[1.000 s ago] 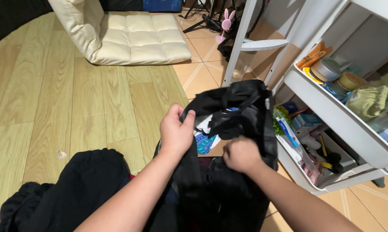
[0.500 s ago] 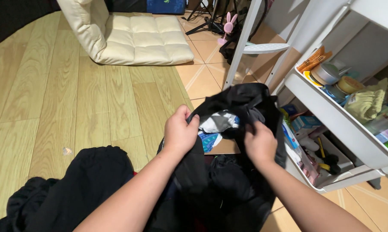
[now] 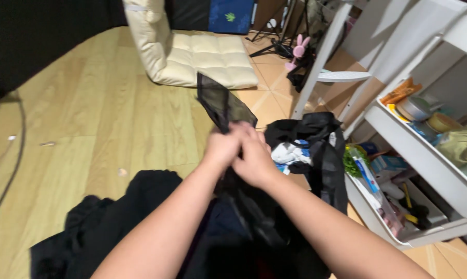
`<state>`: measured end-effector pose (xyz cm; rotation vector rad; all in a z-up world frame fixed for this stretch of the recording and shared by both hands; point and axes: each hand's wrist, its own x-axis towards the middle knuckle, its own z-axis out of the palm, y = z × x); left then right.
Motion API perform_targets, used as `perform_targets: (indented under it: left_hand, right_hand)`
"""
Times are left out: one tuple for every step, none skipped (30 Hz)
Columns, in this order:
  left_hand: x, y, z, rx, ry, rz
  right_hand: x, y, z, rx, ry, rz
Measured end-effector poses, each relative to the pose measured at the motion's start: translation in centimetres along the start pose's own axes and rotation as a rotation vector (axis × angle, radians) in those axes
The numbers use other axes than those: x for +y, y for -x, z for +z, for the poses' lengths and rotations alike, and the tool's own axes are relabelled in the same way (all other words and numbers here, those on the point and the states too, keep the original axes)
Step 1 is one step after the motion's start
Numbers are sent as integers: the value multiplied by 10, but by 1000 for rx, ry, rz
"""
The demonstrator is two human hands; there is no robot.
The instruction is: The person gathers various garments from a basket and places them into a black bag. They handle multiple items including a green shirt, floral fabric, and dark clothing, folding or bunching them before inserting them into the bag.
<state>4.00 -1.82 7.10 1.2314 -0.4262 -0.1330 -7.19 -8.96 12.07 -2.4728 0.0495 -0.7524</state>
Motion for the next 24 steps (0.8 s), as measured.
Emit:
perform_targets:
  left_hand:
    - [-5, -7, -14, 224, -96, -58]
    - [-15, -19, -46, 232, -102, -55]
    - [-26, -32, -77, 334, -8, -141]
    - [-36, -45, -108, 436, 87, -225]
    - [-27, -35, -133, 442, 85, -224]
    - [-19, -26, -157, 562, 39, -318]
    - [-11, -17, -180, 677, -9, -414]
    - [-18, -10, -206, 679, -11, -414]
    - [-25, -5, -230, 733, 33, -404]
    - [-33, 1, -254, 787, 78, -393]
    - [-22, 10, -260, 786, 76, -393]
    - [-11, 20, -266, 850, 74, -423]
    - [-1, 30, -271, 916, 74, -457]
    - [9, 38, -269, 917, 74, -459]
    - [19, 44, -265, 986, 29, -518]
    - [29, 51, -261, 1055, -17, -578]
    - [27, 50, -256, 1052, -18, -580]
    - [25, 49, -249, 1065, -184, -636]
    - [24, 48, -243, 1072, -351, -689]
    - [4, 42, -245, 1069, -352, -691]
    - [-16, 35, -247, 797, -641, -653]
    - [-35, 29, -249, 509, -911, -601]
    - [-42, 31, -233, 507, -912, -601]
    - [-49, 33, -216, 241, -981, -540]
  right_hand:
    - [-4, 2, 2, -67, 64, -132]
    - [-6, 10, 2, -70, 56, -138]
    - [-8, 17, 1, -97, 190, -139]
    - [-9, 25, 0, -123, 325, -140]
    - [2, 32, 3, -126, 322, -145]
    - [13, 40, 6, -12, 363, -47]
    - [26, 48, 9, 104, 404, 56]
    - [37, 56, 10, 102, 402, 56]
    - [48, 64, 10, 183, 352, 116]
    - [59, 73, 11, 263, 301, 177]
    - [63, 78, 13, 265, 300, 178]
    - [67, 83, 16, 304, 222, 239]
    - [71, 89, 18, 339, 146, 298]
    - [76, 92, 23, 337, 147, 299]
    - [81, 94, 28, 361, 72, 447]
    - [86, 97, 32, 385, -3, 595]
    - [87, 98, 35, 386, -2, 598]
    - [87, 98, 38, 395, -94, 607]
    - [88, 99, 40, 404, -186, 614]
    - [79, 97, 40, 406, -184, 617]
    - [70, 95, 40, 295, -339, 687]
    - [61, 92, 40, 181, -493, 753]
    - [69, 95, 46, 182, -494, 754]
    - [78, 98, 51, 124, -605, 669]
